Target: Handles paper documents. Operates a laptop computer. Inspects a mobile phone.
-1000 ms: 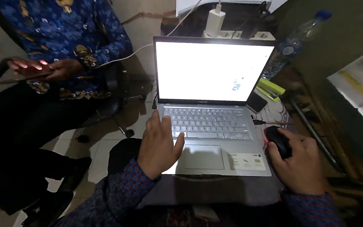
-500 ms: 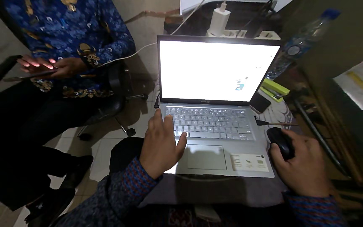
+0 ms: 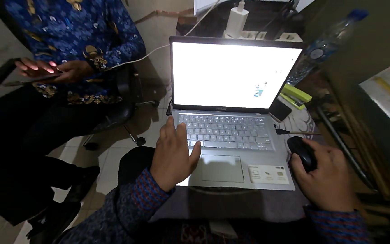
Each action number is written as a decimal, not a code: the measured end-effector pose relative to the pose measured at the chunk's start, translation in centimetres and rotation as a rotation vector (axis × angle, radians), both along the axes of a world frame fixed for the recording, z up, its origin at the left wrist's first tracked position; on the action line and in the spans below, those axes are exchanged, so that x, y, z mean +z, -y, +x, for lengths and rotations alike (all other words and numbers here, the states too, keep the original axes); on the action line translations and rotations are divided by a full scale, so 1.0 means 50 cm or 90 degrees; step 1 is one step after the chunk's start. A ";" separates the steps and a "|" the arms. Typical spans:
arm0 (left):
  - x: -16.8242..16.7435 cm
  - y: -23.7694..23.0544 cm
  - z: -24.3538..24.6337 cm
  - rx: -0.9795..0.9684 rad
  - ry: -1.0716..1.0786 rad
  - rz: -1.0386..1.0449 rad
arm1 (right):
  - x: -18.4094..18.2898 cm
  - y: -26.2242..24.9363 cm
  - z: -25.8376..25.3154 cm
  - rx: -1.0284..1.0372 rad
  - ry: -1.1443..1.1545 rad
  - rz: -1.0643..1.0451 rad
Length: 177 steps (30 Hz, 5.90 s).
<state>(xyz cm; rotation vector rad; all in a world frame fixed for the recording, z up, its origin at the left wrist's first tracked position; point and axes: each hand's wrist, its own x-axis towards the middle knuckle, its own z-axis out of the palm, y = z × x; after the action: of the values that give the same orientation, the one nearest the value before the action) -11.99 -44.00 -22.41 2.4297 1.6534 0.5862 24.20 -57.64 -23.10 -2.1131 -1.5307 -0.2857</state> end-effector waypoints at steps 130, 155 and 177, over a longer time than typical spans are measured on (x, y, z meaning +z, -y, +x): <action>-0.001 0.000 0.001 0.009 0.009 0.002 | 0.001 0.002 -0.005 -0.014 -0.023 0.027; 0.005 0.001 0.004 0.008 -0.007 -0.013 | 0.000 0.003 0.002 0.004 -0.022 -0.003; 0.002 0.000 0.002 0.000 0.001 -0.002 | 0.000 0.001 0.002 0.020 -0.019 0.005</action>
<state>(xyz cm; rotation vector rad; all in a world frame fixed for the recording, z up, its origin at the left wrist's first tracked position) -11.91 -43.98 -22.31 2.4261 1.6528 0.5863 24.28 -57.67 -23.12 -2.0762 -1.5424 -0.2475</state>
